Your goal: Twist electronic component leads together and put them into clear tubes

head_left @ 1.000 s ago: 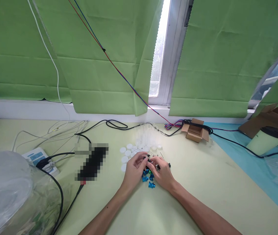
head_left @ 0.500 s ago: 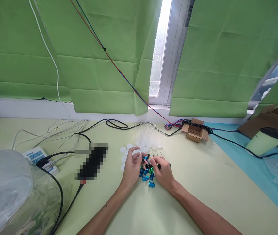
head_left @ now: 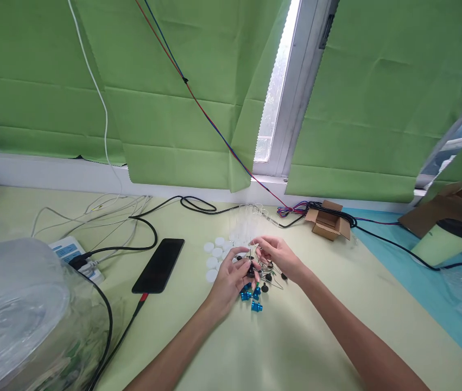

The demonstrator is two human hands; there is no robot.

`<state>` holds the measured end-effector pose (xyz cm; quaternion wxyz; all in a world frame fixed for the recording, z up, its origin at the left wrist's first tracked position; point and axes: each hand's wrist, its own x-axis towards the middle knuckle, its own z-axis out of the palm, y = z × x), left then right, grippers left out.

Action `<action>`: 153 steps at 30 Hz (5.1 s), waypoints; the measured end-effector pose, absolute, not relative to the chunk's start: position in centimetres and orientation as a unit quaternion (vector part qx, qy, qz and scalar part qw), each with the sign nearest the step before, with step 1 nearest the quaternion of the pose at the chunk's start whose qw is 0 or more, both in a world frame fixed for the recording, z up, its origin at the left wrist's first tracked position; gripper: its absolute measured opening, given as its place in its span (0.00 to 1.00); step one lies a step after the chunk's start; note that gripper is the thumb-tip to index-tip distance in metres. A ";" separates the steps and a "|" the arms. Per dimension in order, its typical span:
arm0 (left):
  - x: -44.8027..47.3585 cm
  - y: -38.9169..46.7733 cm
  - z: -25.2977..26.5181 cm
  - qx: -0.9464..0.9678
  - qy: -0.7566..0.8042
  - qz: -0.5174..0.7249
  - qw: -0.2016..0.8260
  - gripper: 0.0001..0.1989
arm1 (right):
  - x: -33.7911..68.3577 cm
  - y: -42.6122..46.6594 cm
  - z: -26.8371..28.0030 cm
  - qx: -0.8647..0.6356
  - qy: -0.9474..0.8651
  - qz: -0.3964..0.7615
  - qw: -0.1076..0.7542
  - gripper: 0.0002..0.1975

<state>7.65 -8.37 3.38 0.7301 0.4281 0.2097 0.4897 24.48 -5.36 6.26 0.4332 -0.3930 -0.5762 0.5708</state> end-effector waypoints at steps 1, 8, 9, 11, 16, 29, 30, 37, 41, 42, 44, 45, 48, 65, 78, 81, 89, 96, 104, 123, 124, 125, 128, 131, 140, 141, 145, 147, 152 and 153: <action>7.6 -8.3 3.3 0.427 0.203 0.490 0.732 0.16 | 24.6 -5.1 6.9 -0.375 -0.583 0.590 0.415 0.21; 6.9 -7.8 3.3 0.421 0.204 0.489 0.736 0.14 | 24.7 -4.1 8.0 -0.332 -0.556 0.671 0.360 0.19; 6.9 -7.8 3.4 0.420 0.204 0.488 0.737 0.14 | 24.7 -4.0 7.8 -0.328 -0.550 0.678 0.360 0.19; 7.0 -7.8 3.4 0.419 0.205 0.482 0.742 0.13 | 24.7 -4.0 7.6 -0.323 -0.535 0.690 0.365 0.19; 7.1 -7.8 3.4 0.409 0.223 0.471 0.749 0.11 | 24.9 -4.1 7.4 -0.324 -0.515 0.695 0.383 0.20; 7.4 -7.9 3.3 0.395 0.274 0.467 0.742 0.11 | 25.2 -4.0 7.7 -0.369 -0.572 0.609 0.407 0.19; 7.4 -7.9 3.3 0.395 0.274 0.464 0.744 0.11 | 25.2 -4.1 7.8 -0.374 -0.575 0.604 0.406 0.19; 7.3 -7.8 3.3 0.399 0.271 0.454 0.749 0.12 | 25.4 -4.2 8.1 -0.363 -0.593 0.591 0.409 0.11; 7.4 -7.7 3.4 0.399 0.272 0.451 0.750 0.13 | 25.4 -4.3 8.3 -0.373 -0.589 0.589 0.408 0.09; 7.4 -7.7 3.4 0.400 0.273 0.451 0.750 0.13 | 25.3 -4.3 8.4 -0.376 -0.588 0.590 0.407 0.09; 7.3 -7.7 3.4 0.400 0.274 0.453 0.748 0.13 | 25.3 -4.4 8.6 -0.384 -0.586 0.588 0.405 0.09; 7.3 -7.7 3.3 0.399 0.275 0.455 0.747 0.13 | 25.2 -4.4 8.7 -0.388 -0.586 0.586 0.404 0.10; 7.3 -7.6 3.3 0.394 0.274 0.458 0.749 0.13 | 25.1 -4.6 9.0 -0.400 -0.592 0.572 0.403 0.11; 6.7 -7.0 4.0 0.608 0.424 0.457 0.492 0.15 | 25.1 -6.5 11.9 -0.434 -0.692 0.394 0.422 0.12; 3.8 -1.2 4.7 0.627 0.570 0.448 0.285 0.15 | 25.5 -6.4 12.3 -0.424 -0.713 0.373 0.416 0.11; 4.0 1.1 5.0 0.631 0.575 0.461 0.244 0.21 | 25.3 -6.4 11.9 -0.420 -0.717 0.375 0.410 0.11; 4.2 5.1 4.8 0.679 0.523 0.437 0.273 0.23 | 24.9 -6.0 10.9 -0.415 -0.718 0.390 0.401 0.10; 4.6 5.7 3.8 0.684 0.529 0.427 0.263 0.20 | 24.5 -6.1 10.8 -0.411 -0.716 0.403 0.395 0.09; 3.9 5.2 3.7 0.668 0.528 0.474 0.221 0.12 | 24.6 -6.0 10.6 -0.411 -0.717 0.406 0.391 0.09; 4.6 -5.1 3.7 0.749 0.412 0.517 0.043 0.13 | 25.9 -5.6 11.4 -0.391 -0.664 0.414 0.485 0.16; 4.5 -5.1 3.5 0.763 0.405 0.502 0.044 0.13 | 26.1 -5.6 11.6 -0.391 -0.655 0.419 0.492 0.17; 4.5 -5.1 3.2 0.778 0.399 0.483 0.045 0.13 | 26.2 -5.5 11.7 -0.393 -0.646 0.424 0.498 0.17; 4.4 -5.1 2.5 0.800 0.399 0.446 0.046 0.14 | 26.6 -5.5 12.0 -0.398 -0.621 0.432 0.520 0.18; 4.4 -5.0 2.3 0.807 0.406 0.427 0.050 0.14 | 26.9 -5.4 12.3 -0.394 -0.600 0.431 0.547 0.18; 4.6 -5.2 2.3 0.825 0.398 0.396 0.059 0.11 | 27.0 -4.8 11.6 -0.373 -0.524 0.457 0.614 0.16; 4.7 -5.3 2.2 0.826 0.399 0.395 0.061 0.11 | 27.0 -4.7 11.5 -0.373 -0.521 0.462 0.613 0.16; 4.7 -5.3 2.2 0.824 0.397 0.398 0.067 0.12 | 26.7 -4.7 11.3 -0.380 -0.524 0.470 0.600 0.17; 4.7 -5.3 2.1 0.824 0.392 0.403 0.067 0.12 | 26.5 -4.7 11.2 -0.383 -0.528 0.474 0.592 0.18; 4.7 -5.4 2.0 0.819 0.384 0.421 0.061 0.13 | 26.2 -4.8 11.0 -0.392 -0.530 0.491 0.570 0.19; 4.7 -5.4 2.0 0.819 0.382 0.425 0.059 0.14 | 26.2 -4.8 10.9 -0.392 -0.533 0.493 0.565 0.19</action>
